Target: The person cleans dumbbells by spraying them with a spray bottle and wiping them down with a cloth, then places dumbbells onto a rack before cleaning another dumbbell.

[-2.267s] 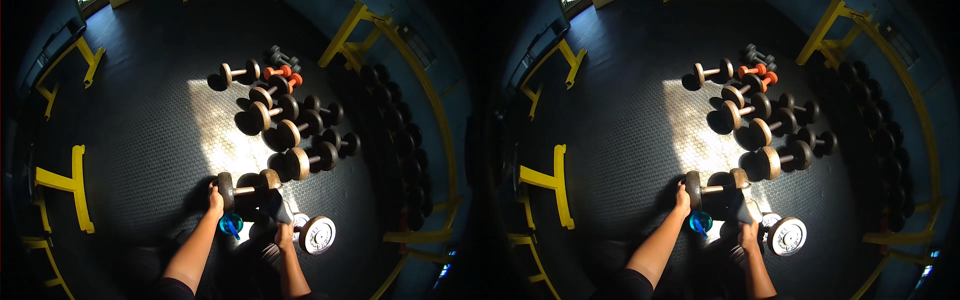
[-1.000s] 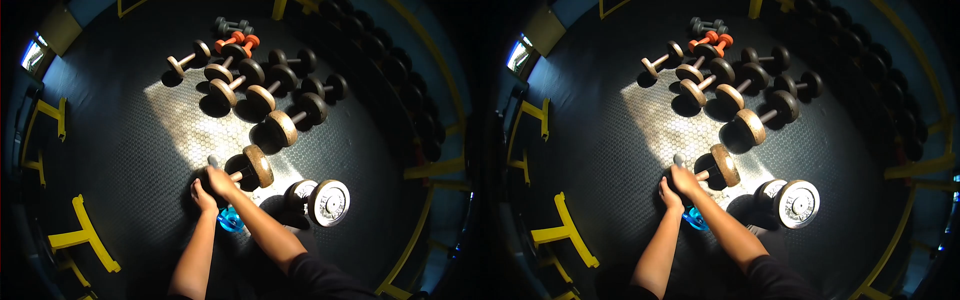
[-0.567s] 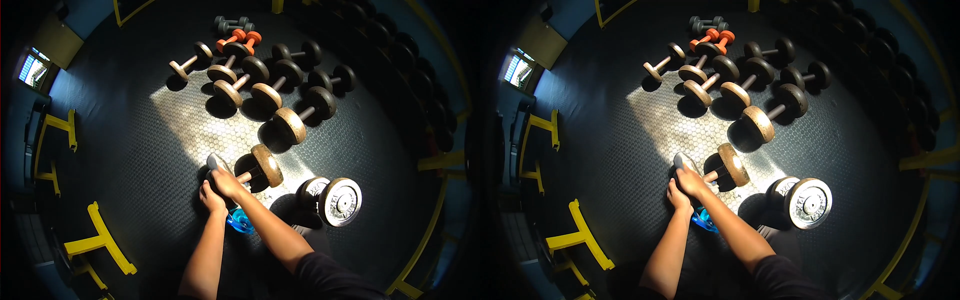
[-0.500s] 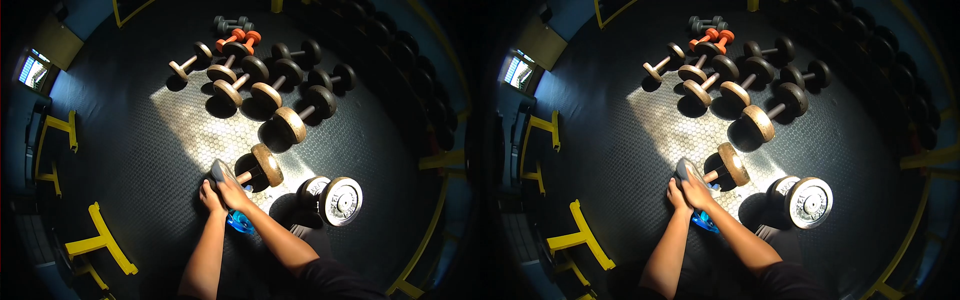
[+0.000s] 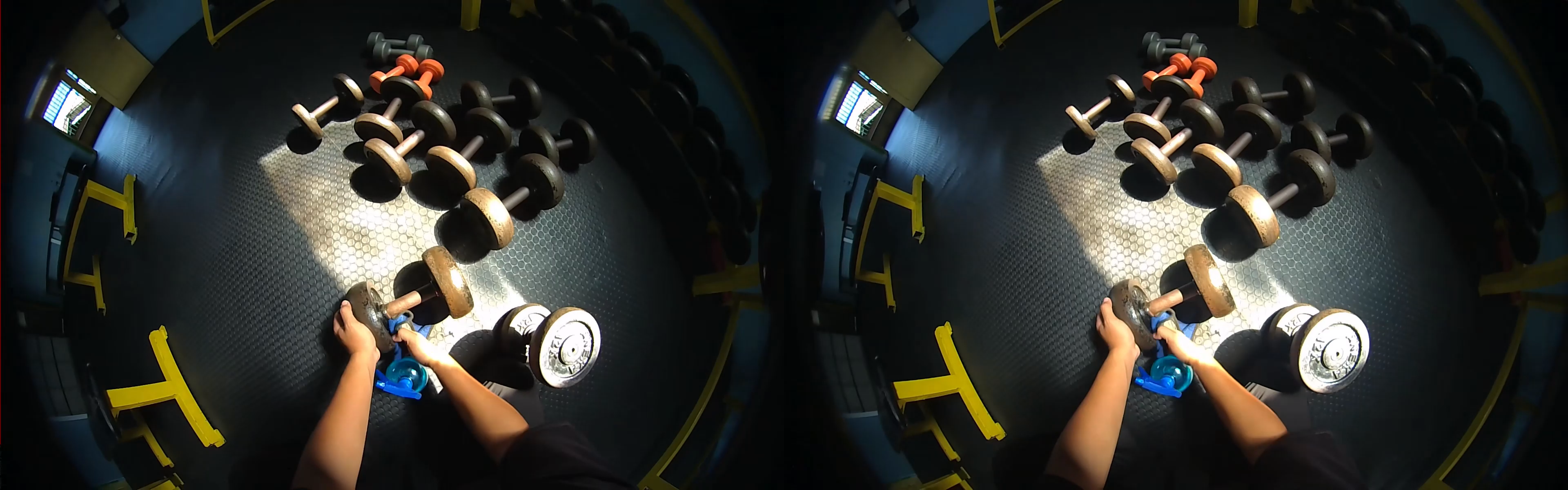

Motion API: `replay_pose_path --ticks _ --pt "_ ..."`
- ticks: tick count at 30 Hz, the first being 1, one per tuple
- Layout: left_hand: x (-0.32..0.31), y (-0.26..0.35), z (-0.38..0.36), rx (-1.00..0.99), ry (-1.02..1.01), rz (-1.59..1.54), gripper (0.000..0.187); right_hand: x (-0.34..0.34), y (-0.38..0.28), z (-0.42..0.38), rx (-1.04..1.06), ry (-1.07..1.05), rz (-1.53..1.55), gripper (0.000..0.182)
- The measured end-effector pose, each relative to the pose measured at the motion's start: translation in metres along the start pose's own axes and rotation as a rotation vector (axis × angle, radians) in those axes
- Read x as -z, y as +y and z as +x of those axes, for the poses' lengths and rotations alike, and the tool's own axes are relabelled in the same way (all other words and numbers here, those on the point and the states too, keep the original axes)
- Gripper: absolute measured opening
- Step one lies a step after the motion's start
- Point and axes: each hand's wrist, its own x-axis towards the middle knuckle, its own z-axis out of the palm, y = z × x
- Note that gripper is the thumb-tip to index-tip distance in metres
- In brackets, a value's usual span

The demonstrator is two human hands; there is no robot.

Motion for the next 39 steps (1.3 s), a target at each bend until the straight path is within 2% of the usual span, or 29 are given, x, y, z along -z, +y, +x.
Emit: replay_pose_path --ticks 1,2,4,5,9,11,12,13,15,17,18,19,21,23,25,27,29,30,31,33,34,35,37,38,39 --pt "0.001 0.0 0.0 -0.005 -0.001 0.001 0.046 -0.001 -0.002 0.009 0.101 -0.005 0.052 0.045" --pt "0.0 0.0 0.001 0.004 -0.009 -0.02 0.046 -0.001 -0.009 0.011 0.108 -0.005 0.054 0.045" --pt "0.001 -0.002 0.002 0.013 -0.008 -0.037 0.046 -0.005 -0.028 0.005 0.13 -0.019 -0.084 0.059" --pt "0.002 -0.001 0.0 0.016 -0.009 -0.041 0.046 -0.006 -0.007 0.018 0.061 -0.017 -0.204 0.067" --pt "-0.001 0.002 -0.002 -0.031 0.002 -0.009 0.047 -0.028 -0.03 -0.012 0.152 0.113 0.058 0.072" --pt "-0.001 0.003 -0.006 -0.038 0.042 0.031 0.048 -0.028 -0.04 -0.034 0.092 0.125 -0.038 0.073" --pt "0.002 -0.004 0.001 -0.046 0.046 0.038 0.048 -0.024 -0.042 -0.043 0.054 0.052 -0.125 0.075" --pt "0.001 -0.004 0.0 -0.04 0.048 0.02 0.048 -0.026 -0.029 -0.043 0.124 0.087 -0.173 0.066" --pt "0.001 -0.003 -0.002 -0.084 0.1 0.107 0.048 -0.012 -0.034 -0.056 -0.1 0.062 -0.329 0.052" --pt "0.003 -0.01 0.004 -0.086 0.12 0.085 0.048 -0.016 -0.059 -0.081 -0.157 0.337 -0.209 0.039" --pt "0.003 -0.013 0.006 -0.102 0.097 0.087 0.048 -0.008 -0.068 -0.089 -0.221 0.378 -0.087 0.036" --pt "0.004 -0.016 0.009 -0.117 0.073 0.09 0.047 -0.004 -0.067 -0.095 0.032 0.479 -0.005 0.022" --pt "0.003 -0.017 0.01 -0.122 0.09 0.097 0.047 0.01 -0.11 -0.131 0.292 0.343 0.061 0.036" --pt "0.003 -0.023 0.012 -0.117 0.109 0.102 0.047 0.01 -0.156 -0.163 0.385 0.27 -0.306 0.039" --pt "0.003 -0.021 0.013 -0.168 0.092 0.151 0.045 0.008 -0.184 -0.158 0.697 0.335 -1.167 0.07" --pt "0.003 -0.015 0.005 -0.199 0.077 0.085 0.041 0.009 -0.182 -0.126 0.596 0.422 -1.69 0.091" --pt "0.003 0.003 -0.007 -0.107 0.078 0.17 0.039 0.043 -0.158 -0.084 0.393 0.298 -1.93 0.102" --pt "0.003 0.006 -0.009 -0.081 0.07 0.152 0.04 0.045 -0.162 -0.073 0.367 0.216 -1.841 0.095" --pt "0.002 0.003 -0.007 -0.068 0.081 0.139 0.04 0.045 -0.161 -0.06 0.605 0.257 -1.975 0.098" --pt "0.0 -0.002 -0.004 -0.17 0.128 0.161 0.036 0.031 -0.171 -0.042 0.501 0.211 -2.046 0.091" --pt "-0.001 -0.005 -0.003 -0.209 0.155 0.168 0.038 0.012 -0.187 -0.032 0.064 0.158 -2.013 0.086" --pt "-0.002 -0.007 -0.002 -0.197 0.162 0.17 0.038 -0.001 -0.199 -0.033 -0.078 0.247 -1.608 0.064" --pt "-0.001 -0.009 0.002 -0.197 0.155 0.247 0.038 -0.028 -0.225 -0.036 -0.155 0.553 -0.677 0.03" --pt "-0.001 0.005 -0.004 -0.147 0.116 0.188 0.038 -0.034 -0.221 -0.025 -0.135 0.606 -0.519 0.029" --pt "0.0 0.002 0.0 -0.196 0.144 0.276 0.037 -0.03 -0.215 -0.013 -0.107 0.596 -0.493 0.028"
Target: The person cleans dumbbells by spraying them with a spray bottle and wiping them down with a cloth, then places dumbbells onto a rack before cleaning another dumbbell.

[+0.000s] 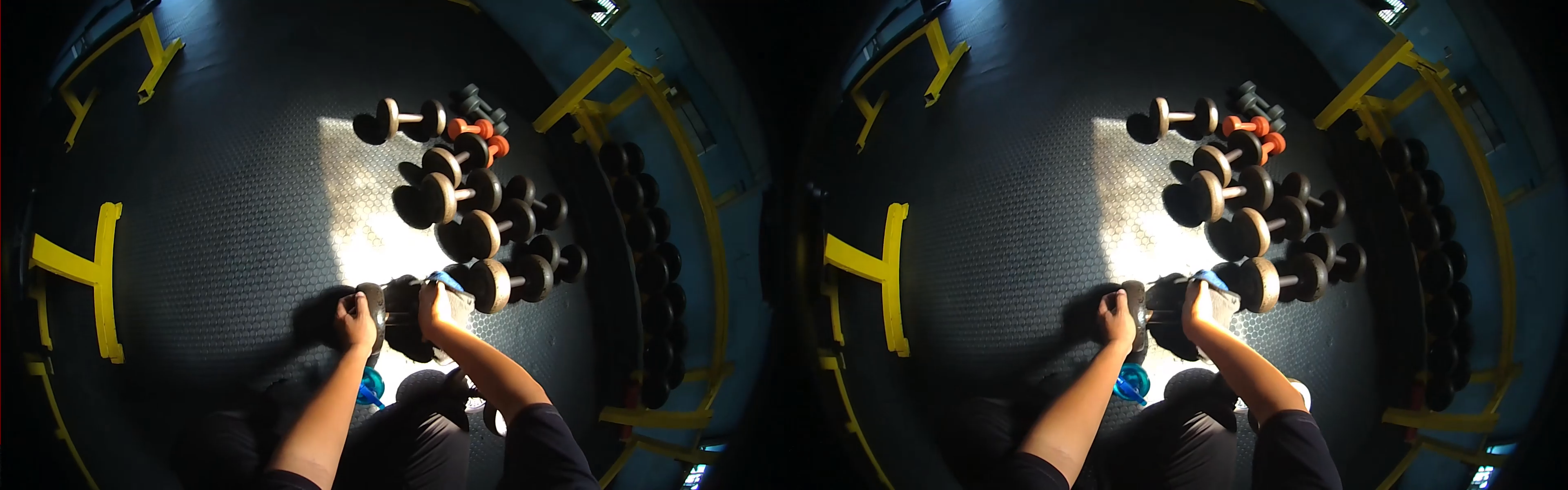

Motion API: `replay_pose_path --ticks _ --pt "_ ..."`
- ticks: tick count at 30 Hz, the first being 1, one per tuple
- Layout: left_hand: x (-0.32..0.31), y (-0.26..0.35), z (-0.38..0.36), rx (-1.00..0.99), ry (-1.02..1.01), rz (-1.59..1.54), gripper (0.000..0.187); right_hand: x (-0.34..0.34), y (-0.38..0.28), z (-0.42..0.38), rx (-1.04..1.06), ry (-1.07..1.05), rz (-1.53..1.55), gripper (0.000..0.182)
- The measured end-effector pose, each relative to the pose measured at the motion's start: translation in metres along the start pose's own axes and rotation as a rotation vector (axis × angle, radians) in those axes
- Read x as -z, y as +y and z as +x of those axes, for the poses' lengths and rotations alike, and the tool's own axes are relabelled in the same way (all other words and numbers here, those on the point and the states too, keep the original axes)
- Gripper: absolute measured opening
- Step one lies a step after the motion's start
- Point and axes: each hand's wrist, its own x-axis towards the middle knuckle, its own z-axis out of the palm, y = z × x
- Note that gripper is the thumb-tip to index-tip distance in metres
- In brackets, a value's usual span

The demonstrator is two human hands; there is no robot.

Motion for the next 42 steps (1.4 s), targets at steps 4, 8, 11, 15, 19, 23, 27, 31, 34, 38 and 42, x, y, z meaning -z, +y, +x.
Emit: replay_pose_path --ticks 4,8,11,15,19,23,27,31,34,38,42 --pt "-0.005 0.002 0.008 0.067 -0.027 -0.013 0.04 -0.014 0.013 0.028 0.151 0.025 -0.014 0.025" --pt "-0.008 -0.002 0.012 0.136 -0.08 -0.009 0.04 -0.009 0.046 0.026 0.479 0.32 -0.195 0.024" --pt "-0.007 0.002 0.013 0.118 -0.065 0.036 0.039 0.006 0.179 0.059 0.913 0.381 -0.962 0.039" --pt "-0.003 0.014 0.01 0.176 -0.082 0.043 0.042 0.027 0.171 0.004 1.062 -0.062 -1.907 0.044" --pt "0.001 0.021 0.005 0.164 -0.091 0.038 0.044 -0.001 0.191 0.024 0.914 -0.137 -1.928 0.031" --pt "0.002 0.027 0.006 0.193 -0.111 0.028 0.047 -0.038 0.185 0.045 0.829 -0.293 -2.102 0.018" --pt "0.002 0.025 0.01 0.208 -0.123 0.073 0.05 -0.051 0.225 0.077 0.707 -0.333 -2.051 0.02" --pt "-0.002 0.027 0.013 0.215 -0.114 0.068 0.049 0.004 0.18 0.036 0.939 -0.248 -1.975 0.02" --pt "-0.005 0.023 0.013 0.211 -0.104 0.063 0.048 0.037 0.116 0.005 0.865 -0.286 -1.674 0.021" --pt "-0.007 0.016 0.017 0.168 -0.106 0.036 0.045 0.045 0.064 -0.01 1.057 -0.155 -1.068 0.015" --pt "-0.011 0.012 0.019 0.166 -0.071 0.038 0.042 0.004 0.026 0.002 0.79 -0.11 -0.42 0.033"
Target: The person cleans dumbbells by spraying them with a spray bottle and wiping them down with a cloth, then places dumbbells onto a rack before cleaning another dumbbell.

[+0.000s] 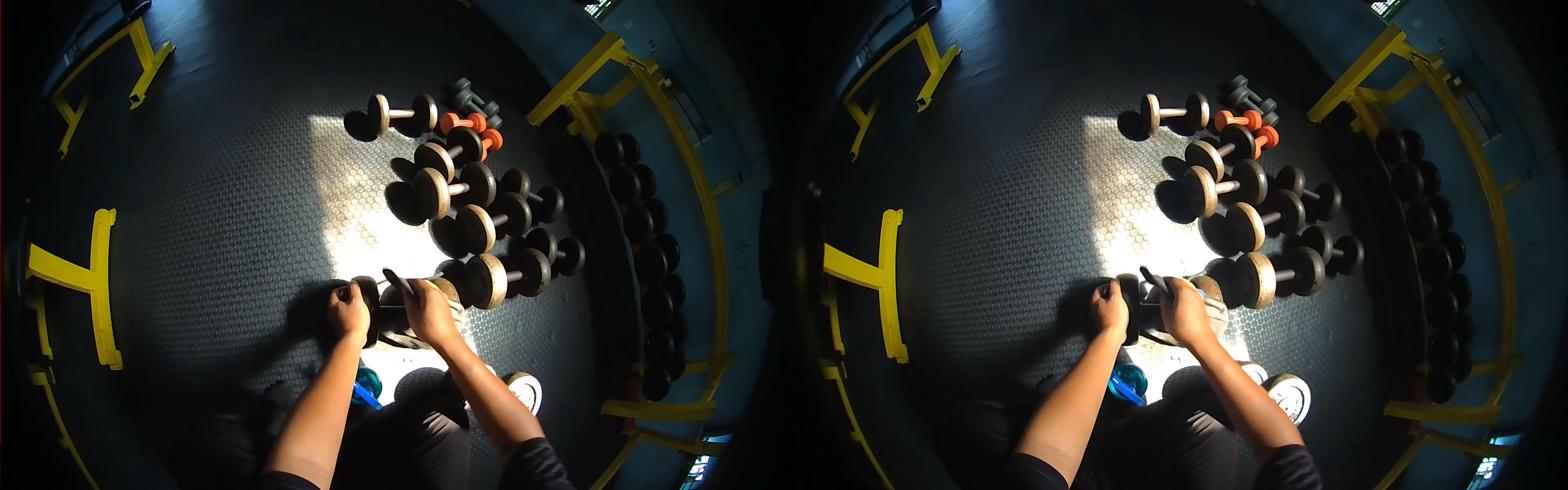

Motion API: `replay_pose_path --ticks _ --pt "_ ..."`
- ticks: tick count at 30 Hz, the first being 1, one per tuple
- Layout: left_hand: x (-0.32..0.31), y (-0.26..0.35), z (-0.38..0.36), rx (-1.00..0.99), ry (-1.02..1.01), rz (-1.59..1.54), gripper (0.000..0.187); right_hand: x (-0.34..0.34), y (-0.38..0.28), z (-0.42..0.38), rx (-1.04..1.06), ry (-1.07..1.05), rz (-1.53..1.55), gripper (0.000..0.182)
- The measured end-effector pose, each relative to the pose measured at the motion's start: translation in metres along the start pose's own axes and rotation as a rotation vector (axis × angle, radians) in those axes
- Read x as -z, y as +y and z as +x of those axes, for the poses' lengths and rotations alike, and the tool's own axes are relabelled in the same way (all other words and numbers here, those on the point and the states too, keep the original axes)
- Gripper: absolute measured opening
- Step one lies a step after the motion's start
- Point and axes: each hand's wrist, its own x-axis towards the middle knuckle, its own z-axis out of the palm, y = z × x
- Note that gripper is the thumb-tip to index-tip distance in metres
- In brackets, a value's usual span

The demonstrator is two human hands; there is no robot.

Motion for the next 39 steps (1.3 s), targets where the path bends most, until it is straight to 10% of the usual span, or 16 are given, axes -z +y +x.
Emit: replay_pose_path --ticks 5,8,12,16,24,32,39 --pt "0.001 0.003 -0.001 0.013 0.0 0.002 0.043 -0.032 0.031 0.011 -0.187 -0.686 0.392 0.056" --pt "0.0 -0.004 0.002 0.017 0.006 0.008 0.043 -0.029 0.053 0.02 0.164 -0.846 -0.303 0.074" --pt "-0.001 -0.001 0.001 0.01 0.007 -0.022 0.043 -0.07 0.071 0.008 0.224 -0.353 -0.506 0.039" --pt "0.001 0.007 -0.003 0.044 -0.006 -0.03 0.043 -0.068 0.066 0.006 0.213 -0.315 -0.663 0.025" --pt "-0.001 -0.004 0.0 0.007 -0.007 -0.052 0.049 -0.048 0.088 -0.016 0.351 -0.285 -1.256 0.037" --pt "-0.001 -0.007 0.002 0.021 0.003 -0.033 0.043 0.005 0.058 -0.022 0.416 -0.49 -1.122 0.044" --pt "-0.004 -0.01 0.004 0.015 0.015 -0.041 0.048 0.0 0.063 -0.025 0.399 -0.203 -0.918 0.05"
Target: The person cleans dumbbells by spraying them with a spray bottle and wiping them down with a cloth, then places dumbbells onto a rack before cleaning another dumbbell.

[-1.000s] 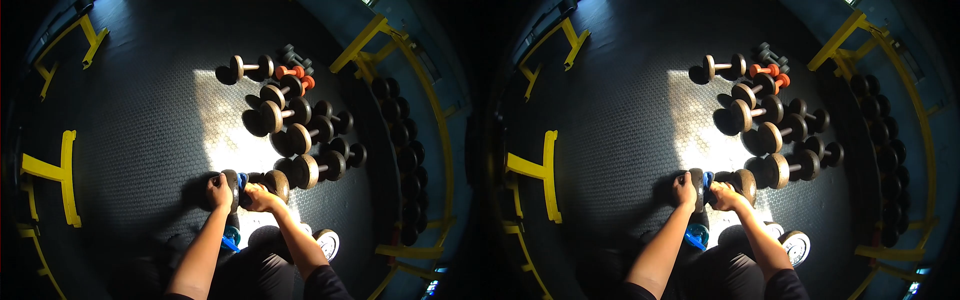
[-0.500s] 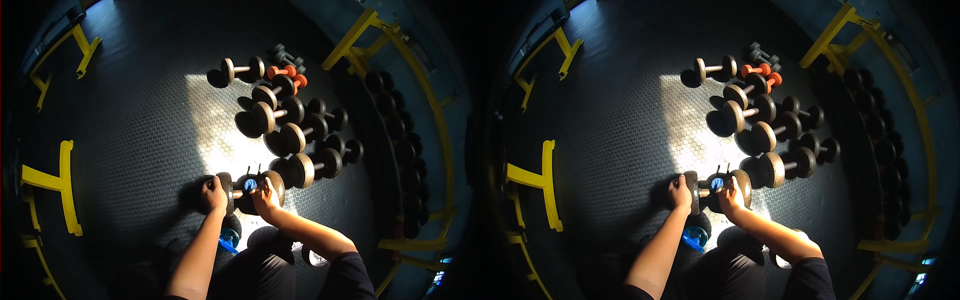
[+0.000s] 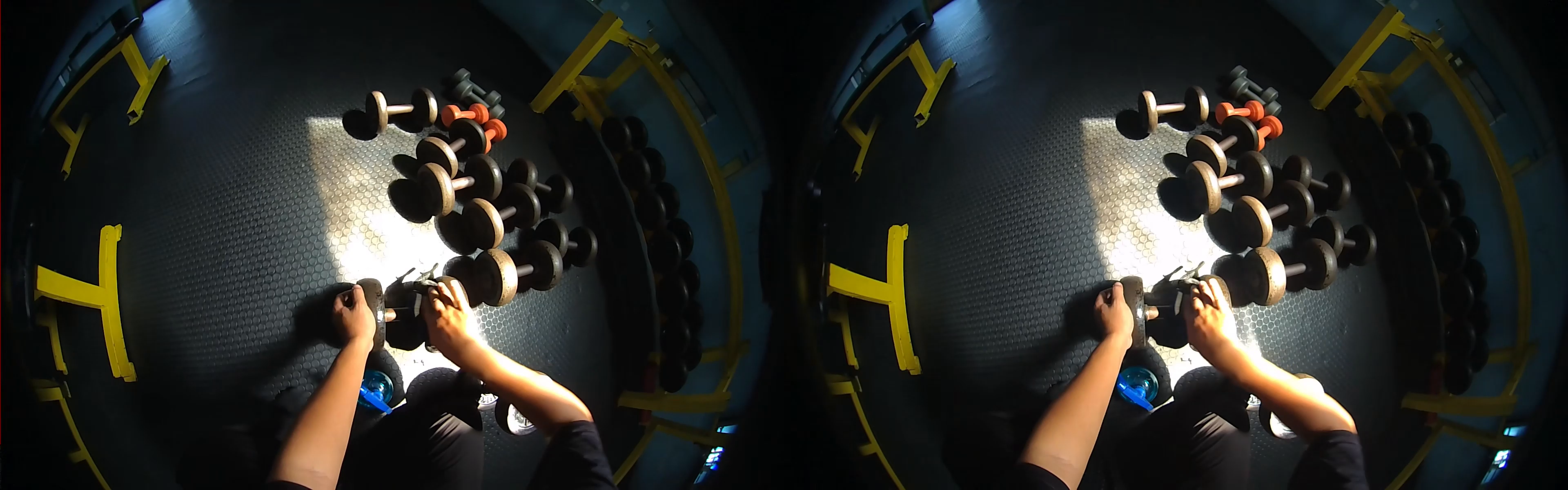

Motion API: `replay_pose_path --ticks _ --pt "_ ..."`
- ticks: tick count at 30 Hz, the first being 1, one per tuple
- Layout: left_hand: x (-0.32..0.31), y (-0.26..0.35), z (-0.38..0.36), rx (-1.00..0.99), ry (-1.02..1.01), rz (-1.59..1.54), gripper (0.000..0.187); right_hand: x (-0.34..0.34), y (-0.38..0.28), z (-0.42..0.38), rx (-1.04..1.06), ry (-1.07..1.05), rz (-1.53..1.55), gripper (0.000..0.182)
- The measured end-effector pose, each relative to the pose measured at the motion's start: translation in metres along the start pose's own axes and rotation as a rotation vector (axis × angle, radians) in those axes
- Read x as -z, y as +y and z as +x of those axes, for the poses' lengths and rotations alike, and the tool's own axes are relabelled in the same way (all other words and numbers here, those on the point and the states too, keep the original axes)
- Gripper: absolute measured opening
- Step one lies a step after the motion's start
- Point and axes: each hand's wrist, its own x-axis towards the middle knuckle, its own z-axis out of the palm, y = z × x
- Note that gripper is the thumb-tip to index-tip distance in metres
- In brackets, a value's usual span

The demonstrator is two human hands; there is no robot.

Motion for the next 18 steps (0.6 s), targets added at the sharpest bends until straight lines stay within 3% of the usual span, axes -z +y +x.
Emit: replay_pose_path --ticks 1,3,6,7,10,13,15,17,18 --pt "-0.001 0.0 0.0 -0.004 -0.007 0.002 0.048 -0.004 -0.01 0.006 -0.016 0.003 -0.095 0.047" --pt "0.004 0.01 -0.005 0.013 -0.04 -0.018 0.045 -0.034 -0.036 0.03 -0.167 -0.258 0.016 0.04" --pt "0.005 0.019 -0.007 0.038 -0.051 -0.014 0.047 -0.053 -0.062 0.026 -0.392 0.119 0.29 0.043" --pt "0.007 0.025 -0.011 0.099 -0.074 -0.078 0.048 -0.058 -0.065 0.023 -0.366 0.229 0.32 0.041" --pt "0.002 0.004 0.0 0.025 -0.037 -0.036 0.048 -0.038 -0.067 0.019 -0.289 0.411 0.568 0.034" --pt "0.0 -0.004 0.005 -0.035 0.0 -0.025 0.047 0.015 -0.076 0.001 -0.589 0.072 0.815 0.042" --pt "-0.006 -0.025 0.015 -0.175 0.087 -0.036 0.044 0.033 -0.089 -0.021 -0.697 0.392 1.12 0.038" --pt "-0.002 -0.027 0.016 -0.115 0.044 0.189 0.05 0.053 -0.1 -0.041 -0.727 0.633 1.321 0.032" --pt "0.003 -0.028 0.013 -0.16 0.032 0.337 0.053 0.062 -0.099 -0.052 -0.732 0.625 1.368 0.034"
